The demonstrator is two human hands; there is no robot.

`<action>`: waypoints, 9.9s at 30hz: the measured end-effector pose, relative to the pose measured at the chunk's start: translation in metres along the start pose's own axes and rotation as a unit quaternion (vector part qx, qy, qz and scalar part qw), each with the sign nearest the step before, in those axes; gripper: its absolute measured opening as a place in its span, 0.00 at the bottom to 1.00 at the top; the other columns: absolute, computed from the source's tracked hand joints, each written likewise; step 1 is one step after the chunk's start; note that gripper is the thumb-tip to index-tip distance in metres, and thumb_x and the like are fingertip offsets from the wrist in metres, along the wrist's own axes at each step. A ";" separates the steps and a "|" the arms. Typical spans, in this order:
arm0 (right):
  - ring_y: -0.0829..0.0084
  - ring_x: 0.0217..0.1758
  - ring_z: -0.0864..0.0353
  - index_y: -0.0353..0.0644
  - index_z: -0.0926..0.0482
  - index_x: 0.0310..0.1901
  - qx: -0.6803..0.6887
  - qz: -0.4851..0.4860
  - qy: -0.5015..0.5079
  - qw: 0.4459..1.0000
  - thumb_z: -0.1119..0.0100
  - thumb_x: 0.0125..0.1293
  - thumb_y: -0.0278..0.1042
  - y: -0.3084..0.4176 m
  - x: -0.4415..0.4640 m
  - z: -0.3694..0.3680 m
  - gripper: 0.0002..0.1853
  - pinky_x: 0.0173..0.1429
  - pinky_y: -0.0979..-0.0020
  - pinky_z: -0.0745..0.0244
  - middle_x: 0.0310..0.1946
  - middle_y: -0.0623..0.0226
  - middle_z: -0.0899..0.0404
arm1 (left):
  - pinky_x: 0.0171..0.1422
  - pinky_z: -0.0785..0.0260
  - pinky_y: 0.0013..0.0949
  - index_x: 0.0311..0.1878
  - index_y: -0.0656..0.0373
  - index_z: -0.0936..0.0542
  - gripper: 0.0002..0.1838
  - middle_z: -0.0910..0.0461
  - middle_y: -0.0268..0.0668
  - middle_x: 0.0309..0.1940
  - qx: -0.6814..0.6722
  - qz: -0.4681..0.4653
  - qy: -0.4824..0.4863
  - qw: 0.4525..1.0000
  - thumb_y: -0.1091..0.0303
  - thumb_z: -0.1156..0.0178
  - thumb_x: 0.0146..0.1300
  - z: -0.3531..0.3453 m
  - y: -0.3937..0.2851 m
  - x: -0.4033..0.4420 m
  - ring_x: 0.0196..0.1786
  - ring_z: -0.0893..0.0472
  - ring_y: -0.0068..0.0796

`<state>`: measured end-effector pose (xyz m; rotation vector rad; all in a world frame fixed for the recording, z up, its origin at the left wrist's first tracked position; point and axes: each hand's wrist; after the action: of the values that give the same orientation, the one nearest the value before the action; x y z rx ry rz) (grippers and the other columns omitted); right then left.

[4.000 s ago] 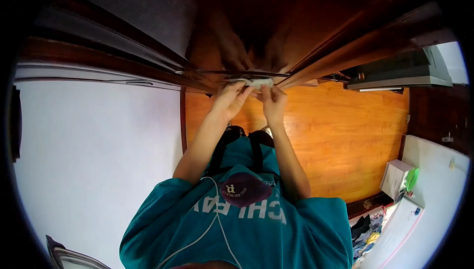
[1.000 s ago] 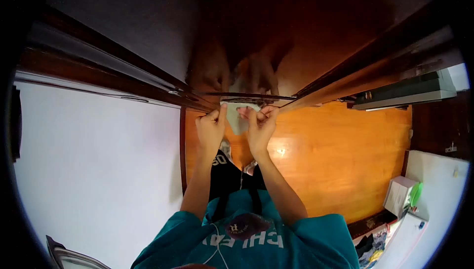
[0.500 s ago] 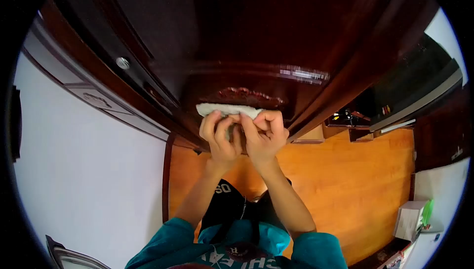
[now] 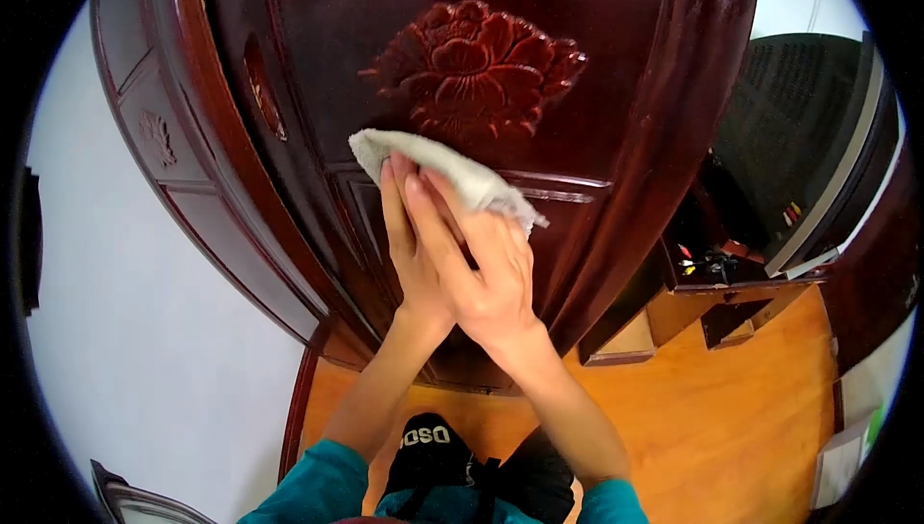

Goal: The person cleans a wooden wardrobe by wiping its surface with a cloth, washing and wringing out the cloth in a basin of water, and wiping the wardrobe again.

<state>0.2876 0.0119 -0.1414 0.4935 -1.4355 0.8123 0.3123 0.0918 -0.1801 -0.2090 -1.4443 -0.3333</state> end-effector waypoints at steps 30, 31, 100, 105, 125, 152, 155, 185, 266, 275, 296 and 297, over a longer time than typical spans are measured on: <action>0.59 0.71 0.42 0.45 0.25 0.58 -0.272 -0.113 0.145 0.944 0.56 0.66 0.35 -0.011 -0.066 0.033 0.20 0.76 0.56 0.69 0.62 0.64 0.30 | 0.74 0.55 0.44 0.62 0.55 0.28 0.23 0.33 0.37 0.65 -0.060 -0.010 0.066 0.996 0.61 0.53 0.65 0.005 -0.023 -0.026 0.70 0.38 0.41; 0.60 0.72 0.42 0.45 0.26 0.58 -0.267 -0.110 0.150 0.945 0.56 0.67 0.34 -0.012 -0.060 0.038 0.20 0.76 0.57 0.72 0.62 0.64 0.30 | 0.73 0.55 0.44 0.61 0.55 0.27 0.22 0.32 0.36 0.65 -0.051 0.000 0.069 0.996 0.61 0.54 0.65 0.006 -0.027 -0.020 0.70 0.37 0.41; 0.73 0.64 0.33 0.47 0.23 0.55 -0.144 -0.067 0.277 0.948 0.52 0.60 0.32 0.058 -0.125 -0.021 0.21 0.60 0.67 0.39 0.62 0.74 0.30 | 0.75 0.68 0.55 0.71 0.67 0.47 0.31 0.50 0.55 0.71 0.015 0.045 0.069 0.997 0.61 0.57 0.67 0.011 0.045 -0.166 0.75 0.53 0.52; 0.60 0.73 0.44 0.41 0.30 0.62 -0.121 -0.055 0.268 0.954 0.57 0.64 0.28 0.059 -0.044 -0.045 0.23 0.75 0.53 0.67 0.67 0.62 0.37 | 0.75 0.69 0.55 0.70 0.67 0.44 0.29 0.44 0.54 0.69 0.074 0.093 0.079 0.990 0.64 0.58 0.68 0.034 0.070 -0.068 0.72 0.46 0.54; 0.70 0.66 0.35 0.44 0.26 0.58 -0.053 -0.033 0.389 0.919 0.55 0.60 0.30 0.081 -0.166 -0.039 0.23 0.68 0.60 0.49 0.63 0.70 0.31 | 0.73 0.65 0.61 0.70 0.72 0.54 0.34 0.55 0.63 0.70 0.034 0.072 0.128 0.989 0.62 0.58 0.67 0.022 0.060 -0.242 0.72 0.57 0.67; 0.62 0.69 0.38 0.45 0.24 0.53 -0.308 -0.163 0.357 0.867 0.53 0.64 0.31 0.008 -0.204 0.084 0.17 0.70 0.46 0.52 0.63 0.66 0.31 | 0.74 0.61 0.55 0.62 0.61 0.33 0.23 0.46 0.46 0.70 -0.017 -0.078 0.164 0.983 0.64 0.58 0.64 -0.023 -0.081 -0.190 0.74 0.52 0.51; 0.54 0.72 0.42 0.40 0.26 0.55 -0.304 -0.167 0.325 0.880 0.54 0.65 0.29 0.002 -0.203 0.090 0.17 0.71 0.43 0.57 0.65 0.58 0.35 | 0.77 0.64 0.45 0.67 0.54 0.36 0.25 0.43 0.38 0.71 -0.019 -0.063 0.117 0.991 0.62 0.57 0.67 -0.027 -0.095 -0.178 0.75 0.50 0.40; 0.46 0.72 0.45 0.25 0.35 0.61 -0.165 -0.279 0.258 0.910 0.57 0.65 0.17 0.014 -0.207 0.108 0.21 0.71 0.47 0.52 0.66 0.41 0.42 | 0.78 0.67 0.39 0.69 0.48 0.38 0.26 0.46 0.28 0.72 -0.022 -0.025 0.083 0.996 0.56 0.60 0.69 -0.044 -0.130 -0.152 0.74 0.46 0.29; 0.64 0.61 0.30 0.36 0.26 0.54 0.118 -0.248 0.334 0.902 0.49 0.55 0.25 0.086 -0.258 -0.007 0.21 0.66 0.58 0.37 0.56 0.60 0.28 | 0.70 0.67 0.70 0.68 0.75 0.52 0.36 0.70 0.67 0.69 0.008 0.029 0.222 0.975 0.57 0.56 0.67 0.010 0.026 -0.307 0.71 0.64 0.70; 0.44 0.67 0.40 0.27 0.35 0.60 -0.081 -0.362 0.289 0.883 0.53 0.50 0.11 0.056 -0.322 0.082 0.30 0.68 0.54 0.41 0.62 0.45 0.38 | 0.76 0.80 0.51 0.74 0.58 0.59 0.36 0.67 0.41 0.75 -0.042 -0.063 0.206 0.976 0.59 0.59 0.66 -0.037 -0.109 -0.309 0.77 0.72 0.42; 0.48 0.61 0.32 0.27 0.30 0.56 0.115 -0.304 0.370 0.870 0.48 0.46 0.11 0.121 -0.314 -0.015 0.29 0.63 0.58 0.33 0.56 0.48 0.31 | 0.65 0.45 0.58 0.53 0.63 0.27 0.20 0.36 0.50 0.63 -0.039 0.076 0.372 0.924 0.62 0.51 0.60 0.033 0.023 -0.367 0.62 0.35 0.52; 0.49 0.60 0.32 0.27 0.30 0.56 0.132 -0.297 0.355 0.877 0.47 0.46 0.11 0.124 -0.308 -0.024 0.29 0.62 0.58 0.33 0.56 0.49 0.31 | 0.67 0.48 0.59 0.55 0.65 0.29 0.22 0.42 0.51 0.66 -0.015 0.082 0.347 0.934 0.62 0.51 0.61 0.036 0.032 -0.365 0.66 0.39 0.54</action>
<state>0.2290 0.0513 -0.4665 0.7049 -0.4411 0.5874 0.2566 0.1691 -0.5361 -0.2076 -0.7175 -0.2557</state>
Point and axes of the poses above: each hand's wrist, its own x-axis towards the middle knuckle, its own z-axis out of the back of the hand, y = z × x
